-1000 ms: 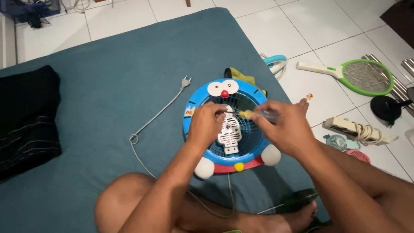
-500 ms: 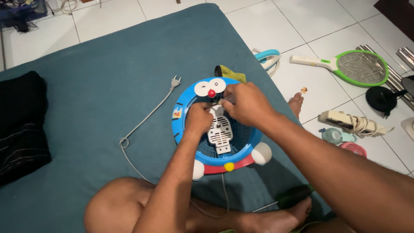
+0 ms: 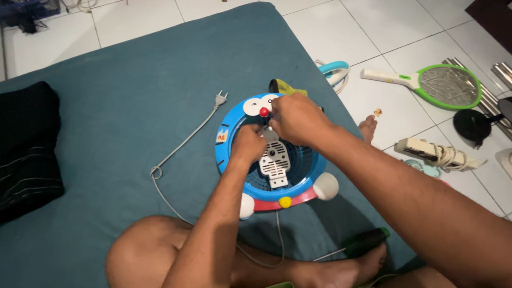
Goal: The person sits on a bed and services small electric fans. They unscrew and open the motor housing of a blue character fan, wipe a white fan with a cloth, and use a screwdriver on the battery compartment of a pink fan.
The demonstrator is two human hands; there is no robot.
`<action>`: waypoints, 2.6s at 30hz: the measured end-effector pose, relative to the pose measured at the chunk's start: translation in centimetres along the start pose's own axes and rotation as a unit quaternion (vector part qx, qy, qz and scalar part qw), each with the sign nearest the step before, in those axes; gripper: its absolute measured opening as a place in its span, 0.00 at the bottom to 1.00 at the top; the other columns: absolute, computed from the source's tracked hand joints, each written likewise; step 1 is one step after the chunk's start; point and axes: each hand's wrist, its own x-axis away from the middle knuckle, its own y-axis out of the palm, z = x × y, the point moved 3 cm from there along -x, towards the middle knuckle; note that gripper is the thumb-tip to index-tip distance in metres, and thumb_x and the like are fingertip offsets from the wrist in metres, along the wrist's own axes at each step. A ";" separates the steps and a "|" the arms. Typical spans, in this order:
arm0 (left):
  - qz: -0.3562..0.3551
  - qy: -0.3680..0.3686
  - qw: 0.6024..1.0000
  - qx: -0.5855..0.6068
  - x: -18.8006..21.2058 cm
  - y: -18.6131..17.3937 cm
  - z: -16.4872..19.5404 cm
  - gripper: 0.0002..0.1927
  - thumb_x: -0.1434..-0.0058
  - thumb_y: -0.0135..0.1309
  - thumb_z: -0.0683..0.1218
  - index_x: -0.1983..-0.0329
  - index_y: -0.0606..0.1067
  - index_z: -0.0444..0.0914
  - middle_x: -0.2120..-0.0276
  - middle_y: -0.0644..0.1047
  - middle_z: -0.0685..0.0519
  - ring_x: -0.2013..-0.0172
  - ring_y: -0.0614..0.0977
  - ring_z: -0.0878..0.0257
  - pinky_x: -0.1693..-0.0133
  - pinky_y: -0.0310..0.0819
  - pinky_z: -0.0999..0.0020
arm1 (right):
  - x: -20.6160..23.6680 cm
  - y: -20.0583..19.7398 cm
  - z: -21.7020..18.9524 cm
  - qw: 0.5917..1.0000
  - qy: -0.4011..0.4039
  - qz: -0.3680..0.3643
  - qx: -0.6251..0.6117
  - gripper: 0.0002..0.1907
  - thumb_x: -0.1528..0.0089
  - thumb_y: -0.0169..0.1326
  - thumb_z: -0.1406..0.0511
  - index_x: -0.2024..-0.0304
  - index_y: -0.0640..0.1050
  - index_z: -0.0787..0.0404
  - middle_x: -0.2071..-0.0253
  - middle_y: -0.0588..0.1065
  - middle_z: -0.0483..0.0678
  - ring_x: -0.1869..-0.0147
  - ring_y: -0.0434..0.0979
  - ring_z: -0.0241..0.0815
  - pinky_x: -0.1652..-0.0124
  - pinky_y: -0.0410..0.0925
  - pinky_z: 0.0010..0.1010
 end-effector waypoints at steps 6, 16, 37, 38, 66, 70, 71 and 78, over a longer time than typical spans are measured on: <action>0.033 0.077 0.996 -0.019 0.4 -0.3 1.1 0.21 0.50 0.52 0.38 0.52 0.82 0.37 0.57 0.82 0.39 0.53 0.83 0.45 0.49 0.76 0.57 | -1.6 -0.9 -1.5 0.996 0.004 -0.078 0.033 0.08 0.48 0.63 0.66 0.68 0.81 0.64 0.67 0.80 0.59 0.55 0.80 0.61 0.56 0.71 0.49; 0.024 0.026 0.999 0.012 0.4 -0.6 1.1 0.19 0.48 0.51 0.39 0.52 0.81 0.37 0.58 0.82 0.39 0.52 0.82 0.44 0.49 0.75 0.55 | -1.9 -1.6 -2.6 0.995 0.018 -0.094 0.031 0.12 0.47 0.64 0.67 0.62 0.80 0.63 0.64 0.79 0.61 0.53 0.79 0.63 0.56 0.71 0.51; 0.113 0.155 0.981 -0.019 0.6 -1.1 2.2 0.07 0.44 0.55 0.40 0.65 0.82 0.35 0.68 0.79 0.36 0.63 0.80 0.37 0.59 0.75 0.45 | -2.2 0.0 -2.3 0.994 -0.009 -0.092 0.062 0.14 0.47 0.61 0.68 0.59 0.78 0.63 0.63 0.80 0.61 0.55 0.79 0.63 0.58 0.71 0.52; 0.109 0.133 0.985 -0.028 0.4 -1.1 2.2 0.07 0.44 0.56 0.41 0.66 0.82 0.35 0.68 0.79 0.36 0.63 0.80 0.37 0.60 0.74 0.45 | -2.2 0.0 -2.3 0.991 -0.021 -0.107 0.076 0.12 0.46 0.61 0.67 0.59 0.79 0.63 0.63 0.79 0.61 0.55 0.79 0.63 0.57 0.72 0.51; 0.092 0.268 0.958 0.049 1.5 -5.2 3.5 0.12 0.45 0.64 0.43 0.59 0.81 0.35 0.63 0.83 0.45 0.64 0.85 0.51 0.61 0.77 0.60 | -3.1 0.0 -2.3 0.975 -0.168 -0.045 0.141 0.19 0.53 0.59 0.64 0.60 0.82 0.62 0.67 0.81 0.56 0.61 0.82 0.61 0.64 0.74 0.49; 0.066 0.290 0.953 0.063 1.2 -5.4 3.4 0.17 0.48 0.67 0.46 0.56 0.81 0.35 0.60 0.80 0.47 0.64 0.83 0.52 0.60 0.77 0.61 | -2.3 0.5 -1.0 0.982 -0.082 -0.057 0.163 0.18 0.44 0.59 0.56 0.61 0.81 0.64 0.68 0.80 0.59 0.61 0.82 0.61 0.62 0.73 0.49; 0.075 0.288 0.952 0.070 1.2 -5.4 3.5 0.20 0.51 0.68 0.47 0.55 0.80 0.36 0.60 0.80 0.48 0.64 0.83 0.53 0.59 0.78 0.62 | -2.2 0.6 -0.7 0.980 -0.032 -0.069 0.186 0.18 0.39 0.57 0.53 0.63 0.82 0.63 0.67 0.80 0.59 0.60 0.82 0.60 0.61 0.73 0.49; 0.201 0.349 0.912 -0.074 0.8 -5.8 3.8 0.34 0.65 0.77 0.51 0.53 0.80 0.35 0.47 0.77 0.37 0.46 0.75 0.40 0.45 0.66 0.46 | -1.6 -0.4 -0.2 0.988 0.039 -0.032 0.143 0.18 0.40 0.58 0.57 0.53 0.77 0.62 0.69 0.80 0.60 0.63 0.80 0.64 0.64 0.71 0.53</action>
